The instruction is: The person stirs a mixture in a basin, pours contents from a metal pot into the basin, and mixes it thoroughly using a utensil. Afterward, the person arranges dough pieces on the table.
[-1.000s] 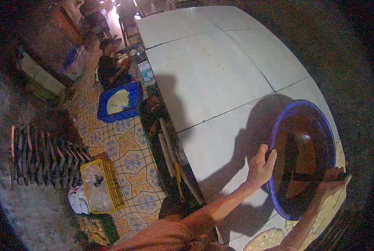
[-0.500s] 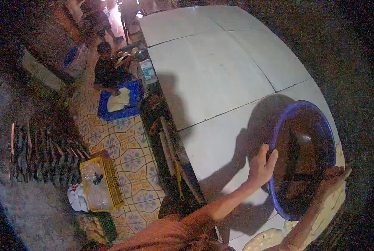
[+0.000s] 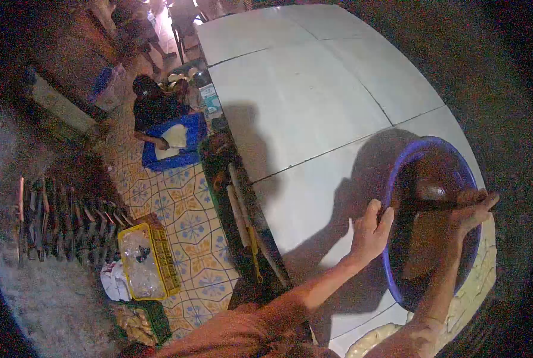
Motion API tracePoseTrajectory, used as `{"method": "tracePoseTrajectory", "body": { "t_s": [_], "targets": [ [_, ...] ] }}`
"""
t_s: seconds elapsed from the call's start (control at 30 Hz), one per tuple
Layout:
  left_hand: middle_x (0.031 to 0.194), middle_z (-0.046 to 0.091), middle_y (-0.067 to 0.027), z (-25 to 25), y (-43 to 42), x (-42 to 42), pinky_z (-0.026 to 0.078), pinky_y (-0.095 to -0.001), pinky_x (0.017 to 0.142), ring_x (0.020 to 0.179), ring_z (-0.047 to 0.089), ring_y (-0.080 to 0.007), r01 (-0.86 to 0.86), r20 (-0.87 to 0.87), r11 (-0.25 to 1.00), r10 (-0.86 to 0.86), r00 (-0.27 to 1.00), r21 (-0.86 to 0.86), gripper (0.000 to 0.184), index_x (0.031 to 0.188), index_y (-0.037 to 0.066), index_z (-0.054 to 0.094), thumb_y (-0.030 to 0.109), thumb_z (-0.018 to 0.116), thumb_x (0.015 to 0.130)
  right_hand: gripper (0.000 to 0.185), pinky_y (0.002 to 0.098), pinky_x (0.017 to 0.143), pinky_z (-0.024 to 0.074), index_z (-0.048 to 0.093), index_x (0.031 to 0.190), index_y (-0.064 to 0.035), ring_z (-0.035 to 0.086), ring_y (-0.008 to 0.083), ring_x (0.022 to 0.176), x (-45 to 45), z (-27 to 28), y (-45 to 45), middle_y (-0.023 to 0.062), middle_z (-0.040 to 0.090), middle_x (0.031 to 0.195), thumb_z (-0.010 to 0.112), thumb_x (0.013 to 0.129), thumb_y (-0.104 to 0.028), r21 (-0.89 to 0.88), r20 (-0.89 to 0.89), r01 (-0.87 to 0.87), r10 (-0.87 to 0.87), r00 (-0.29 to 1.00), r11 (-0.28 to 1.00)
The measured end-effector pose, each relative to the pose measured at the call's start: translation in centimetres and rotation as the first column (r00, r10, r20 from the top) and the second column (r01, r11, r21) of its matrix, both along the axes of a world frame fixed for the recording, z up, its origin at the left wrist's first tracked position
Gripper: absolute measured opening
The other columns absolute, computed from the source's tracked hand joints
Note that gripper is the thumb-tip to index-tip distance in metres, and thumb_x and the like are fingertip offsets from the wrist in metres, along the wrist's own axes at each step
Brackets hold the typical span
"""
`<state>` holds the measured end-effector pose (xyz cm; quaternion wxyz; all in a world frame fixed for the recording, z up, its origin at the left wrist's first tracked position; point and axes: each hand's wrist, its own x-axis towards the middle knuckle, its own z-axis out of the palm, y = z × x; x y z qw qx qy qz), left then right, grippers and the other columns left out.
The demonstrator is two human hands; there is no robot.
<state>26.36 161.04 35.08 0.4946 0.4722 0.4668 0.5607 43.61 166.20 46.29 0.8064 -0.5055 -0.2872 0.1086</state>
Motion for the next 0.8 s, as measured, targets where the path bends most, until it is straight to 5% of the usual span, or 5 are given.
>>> {"method": "tracePoseTrajectory", "body": {
  "t_s": [0.17,0.33,0.53,0.7,0.8],
  "targets": [
    [0.068,0.052,-0.0171,-0.6,0.1,0.5,0.04,-0.0404,0.052,0.058,0.056,-0.0339,-0.097,-0.024,0.991,0.1,0.995,0.097,0.02,0.096,0.004,0.044,0.021,0.054,0.091,0.037,0.0249,0.048,0.0346,0.053,0.1,-0.0024,0.043,0.0117,0.054,13.7,-7.3,-2.3,0.0021,0.05,0.068,0.052,0.091,-0.038,-0.137,0.221,0.057,-0.025,0.975,0.989],
    [0.067,0.052,-0.0183,-0.3,-0.1,0.7,0.04,-0.0434,0.052,0.061,0.057,-0.0386,-0.06,0.046,0.997,0.058,0.997,0.047,0.022,0.096,0.004,0.045,0.022,0.054,0.09,0.047,0.0257,0.046,0.0198,0.034,0.062,-0.0137,0.021,0.0069,0.048,8.9,-6.5,-6.1,-0.0036,0.025,0.055,0.041,0.095,-0.046,-0.18,0.333,0.095,-0.03,0.942,0.979],
    [0.07,0.054,-0.0193,-0.8,0.2,0.6,0.04,-0.0447,0.054,0.066,0.058,-0.0408,-0.084,0.001,0.993,0.084,0.996,0.077,0.021,0.096,0.004,0.045,0.022,0.054,0.09,0.047,0.0245,0.045,0.0218,0.038,0.064,-0.0135,0.028,0.0064,0.048,7.8,-5.8,-7.2,-0.0039,0.035,0.058,0.043,0.093,-0.049,-0.324,0.254,0.112,-0.028,0.967,0.94],
    [0.071,0.055,-0.0205,-0.3,0.1,0.4,0.041,-0.0463,0.055,0.066,0.058,-0.0409,-0.048,0.019,0.998,0.047,0.999,0.044,0.022,0.097,0.003,0.045,0.022,0.054,0.09,0.046,0.025,0.045,0.0235,0.041,0.073,-0.0103,0.031,0.0074,0.051,5.4,-7.9,-11.1,-0.0036,0.037,0.062,0.042,0.092,-0.053,-0.236,0.552,0.099,0.05,0.832,0.967],
    [0.071,0.055,-0.0201,-0.2,0.1,0.4,0.041,-0.046,0.056,0.065,0.058,-0.0411,-0.01,0.005,1.0,0.01,1.0,0.01,0.022,0.098,0.003,0.044,0.021,0.054,0.09,0.051,0.0255,0.045,0.0245,0.043,0.079,-0.0083,0.032,0.0082,0.052,1.9,-4.2,-7.7,-0.0023,0.038,0.064,0.035,0.092,-0.057,-0.122,0.271,0.14,-0.103,0.957,0.983]
  ]
}}
